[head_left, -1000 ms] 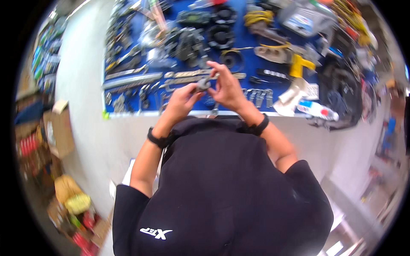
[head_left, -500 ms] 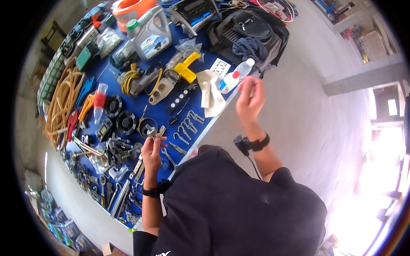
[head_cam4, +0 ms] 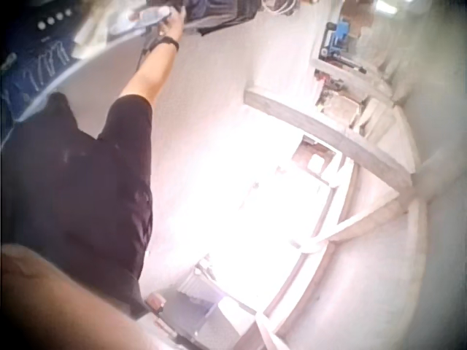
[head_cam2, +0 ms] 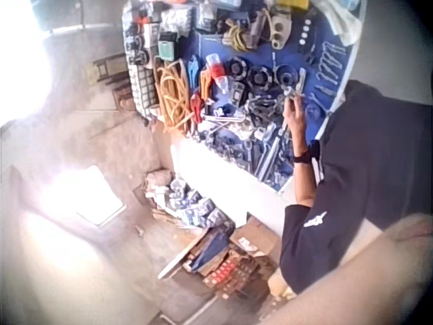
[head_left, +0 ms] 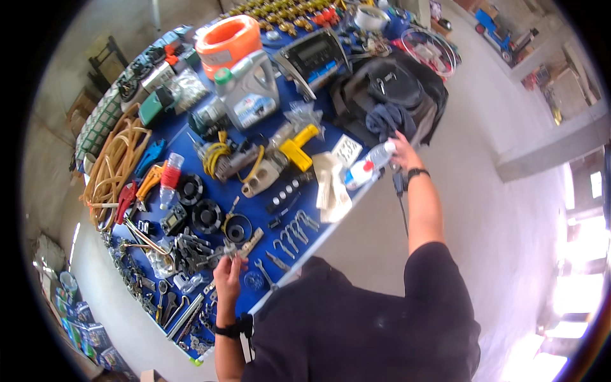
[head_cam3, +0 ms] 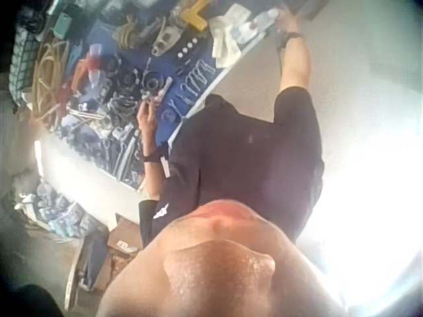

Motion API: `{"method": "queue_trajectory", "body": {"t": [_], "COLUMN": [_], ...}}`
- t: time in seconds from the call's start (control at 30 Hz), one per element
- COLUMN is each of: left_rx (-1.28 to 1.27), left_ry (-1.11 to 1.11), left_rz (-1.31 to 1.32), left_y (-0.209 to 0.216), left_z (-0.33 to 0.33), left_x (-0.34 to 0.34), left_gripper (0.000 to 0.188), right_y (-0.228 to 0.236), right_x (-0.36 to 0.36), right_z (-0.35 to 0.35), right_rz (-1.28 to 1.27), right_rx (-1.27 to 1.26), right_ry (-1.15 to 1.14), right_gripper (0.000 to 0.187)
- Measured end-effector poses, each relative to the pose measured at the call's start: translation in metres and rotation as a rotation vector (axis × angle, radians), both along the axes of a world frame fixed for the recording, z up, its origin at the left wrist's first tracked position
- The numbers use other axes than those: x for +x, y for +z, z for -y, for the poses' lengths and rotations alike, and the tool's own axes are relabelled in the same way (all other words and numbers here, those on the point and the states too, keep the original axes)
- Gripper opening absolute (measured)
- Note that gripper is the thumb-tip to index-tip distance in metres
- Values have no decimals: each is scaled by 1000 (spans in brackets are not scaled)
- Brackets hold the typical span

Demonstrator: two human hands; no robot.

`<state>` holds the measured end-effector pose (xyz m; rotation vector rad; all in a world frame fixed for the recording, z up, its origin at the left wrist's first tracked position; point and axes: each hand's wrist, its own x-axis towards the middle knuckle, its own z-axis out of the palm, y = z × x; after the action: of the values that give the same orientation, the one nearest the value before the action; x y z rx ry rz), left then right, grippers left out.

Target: The person adjusts the head-mounted camera and wipes it with a cloth. They then pick up a drone, unfold its arms, and inspect it. The person places the drone on a workbench and organizes various tools and parts, including a small metal piece and a cloth.

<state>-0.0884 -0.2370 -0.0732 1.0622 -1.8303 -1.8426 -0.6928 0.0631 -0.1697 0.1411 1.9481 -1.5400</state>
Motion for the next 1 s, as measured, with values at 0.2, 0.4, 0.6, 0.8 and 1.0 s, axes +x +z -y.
{"method": "queue_trajectory", "body": {"t": [0.2,0.4,0.6,0.8,1.0], "left_rx": [-148,-149,-304,-79,-216], "left_ry": [29,-12,-70,-28,-52], "left_rz": [110,193,155,-11,15], "left_y": [-18,11,49,12,43], "left_z": [-13,-18,-6,6,19], "left_x": [47,70,43,41,58], "left_gripper": [17,23,23,18,20], "right_y": [19,36,83,142,250], "right_x": [10,-3,-66,-61,-53], "right_z": [21,44,27,2,-31], "right_rz": [106,-38,-359,-453,-674], "right_rx": [-63,139,-315,-602,-876], "right_ry": [-37,-108,-825,-908,-1040], "right_gripper": [108,71,21,9,15]}}
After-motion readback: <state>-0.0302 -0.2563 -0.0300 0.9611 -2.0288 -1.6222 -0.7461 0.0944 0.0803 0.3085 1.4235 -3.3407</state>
